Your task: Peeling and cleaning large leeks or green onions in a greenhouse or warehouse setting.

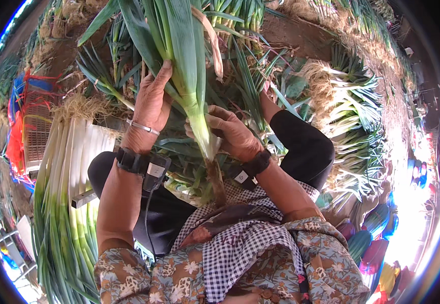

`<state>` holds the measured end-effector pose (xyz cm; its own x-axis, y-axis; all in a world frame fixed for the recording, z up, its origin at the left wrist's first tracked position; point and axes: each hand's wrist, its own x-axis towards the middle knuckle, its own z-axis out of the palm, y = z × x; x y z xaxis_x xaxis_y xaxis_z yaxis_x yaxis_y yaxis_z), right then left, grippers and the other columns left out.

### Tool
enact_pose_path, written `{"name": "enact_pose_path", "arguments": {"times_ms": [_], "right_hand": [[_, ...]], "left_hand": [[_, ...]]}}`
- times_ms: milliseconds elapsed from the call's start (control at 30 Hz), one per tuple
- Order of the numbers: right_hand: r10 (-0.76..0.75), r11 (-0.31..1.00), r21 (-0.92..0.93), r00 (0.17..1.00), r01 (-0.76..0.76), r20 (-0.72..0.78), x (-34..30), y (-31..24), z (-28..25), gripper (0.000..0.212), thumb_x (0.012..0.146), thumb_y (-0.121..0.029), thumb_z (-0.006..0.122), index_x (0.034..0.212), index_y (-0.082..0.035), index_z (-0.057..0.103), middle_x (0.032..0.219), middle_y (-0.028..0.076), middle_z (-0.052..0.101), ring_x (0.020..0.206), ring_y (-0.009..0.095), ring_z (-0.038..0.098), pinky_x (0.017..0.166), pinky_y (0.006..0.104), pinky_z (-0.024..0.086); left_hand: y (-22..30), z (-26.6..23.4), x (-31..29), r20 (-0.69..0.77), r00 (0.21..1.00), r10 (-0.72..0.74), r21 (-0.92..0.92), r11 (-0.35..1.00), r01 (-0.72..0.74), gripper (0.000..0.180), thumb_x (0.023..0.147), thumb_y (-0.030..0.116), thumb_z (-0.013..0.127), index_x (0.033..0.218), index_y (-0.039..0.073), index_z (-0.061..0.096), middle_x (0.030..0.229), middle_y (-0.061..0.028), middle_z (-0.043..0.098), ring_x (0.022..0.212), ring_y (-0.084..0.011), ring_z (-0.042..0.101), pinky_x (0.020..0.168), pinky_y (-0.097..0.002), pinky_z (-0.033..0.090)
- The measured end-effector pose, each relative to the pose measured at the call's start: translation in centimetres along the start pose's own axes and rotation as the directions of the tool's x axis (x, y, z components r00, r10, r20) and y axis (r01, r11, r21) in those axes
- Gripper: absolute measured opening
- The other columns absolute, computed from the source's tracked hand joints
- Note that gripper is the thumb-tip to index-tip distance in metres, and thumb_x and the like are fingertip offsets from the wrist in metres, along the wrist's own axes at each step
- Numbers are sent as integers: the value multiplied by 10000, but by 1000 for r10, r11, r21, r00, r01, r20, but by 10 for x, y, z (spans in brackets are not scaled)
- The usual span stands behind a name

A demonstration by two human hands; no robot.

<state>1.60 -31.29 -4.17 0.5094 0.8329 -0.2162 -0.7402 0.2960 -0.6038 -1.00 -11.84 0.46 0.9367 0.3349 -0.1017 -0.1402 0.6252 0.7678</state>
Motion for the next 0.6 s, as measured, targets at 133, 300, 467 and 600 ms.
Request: {"name": "enact_pose_path", "arguments": {"times_ms": [133, 300, 467, 600], "right_hand": [[55, 998, -4, 994, -56, -92, 4, -6, 7, 270, 894, -76, 607, 1115, 67, 542, 973, 144, 653, 844, 230, 678, 802, 390, 580], [170, 971, -149, 980, -185, -105, 12, 6, -3, 254, 869, -81, 613, 1072, 62, 559, 915, 125, 653, 778, 188, 665, 729, 353, 584], [-33, 523, -846, 990, -101, -139, 16, 43, -26, 344, 810, -148, 647, 1071, 64, 578, 874, 113, 660, 791, 144, 602, 699, 325, 500], [-42, -269, -953, 990, -138, -131, -26, 110, -80, 175, 804, -104, 575, 912, 29, 606, 906, 213, 657, 868, 352, 655, 741, 443, 522]], "left_hand": [[-9, 5, -3, -11, 999, 30, 17, 999, -30, 304, 931, 245, 625, 1166, 54, 605, 1134, -30, 632, 1025, -164, 607, 897, -360, 493], [-21, 0, -5, 40, 998, -40, -187, 981, 47, 357, 966, 251, 556, 1252, 39, 531, 1177, -61, 622, 1071, -193, 607, 944, -394, 493], [-22, -2, -6, 40, 998, -48, -200, 978, 55, 352, 984, 254, 513, 1261, 37, 524, 1191, -77, 618, 1063, -206, 617, 942, -390, 503], [6, 0, 0, 62, 992, 106, -150, 984, -96, 379, 991, 249, 487, 1311, 45, 482, 1237, -96, 592, 1089, -237, 602, 973, -427, 490]]}}
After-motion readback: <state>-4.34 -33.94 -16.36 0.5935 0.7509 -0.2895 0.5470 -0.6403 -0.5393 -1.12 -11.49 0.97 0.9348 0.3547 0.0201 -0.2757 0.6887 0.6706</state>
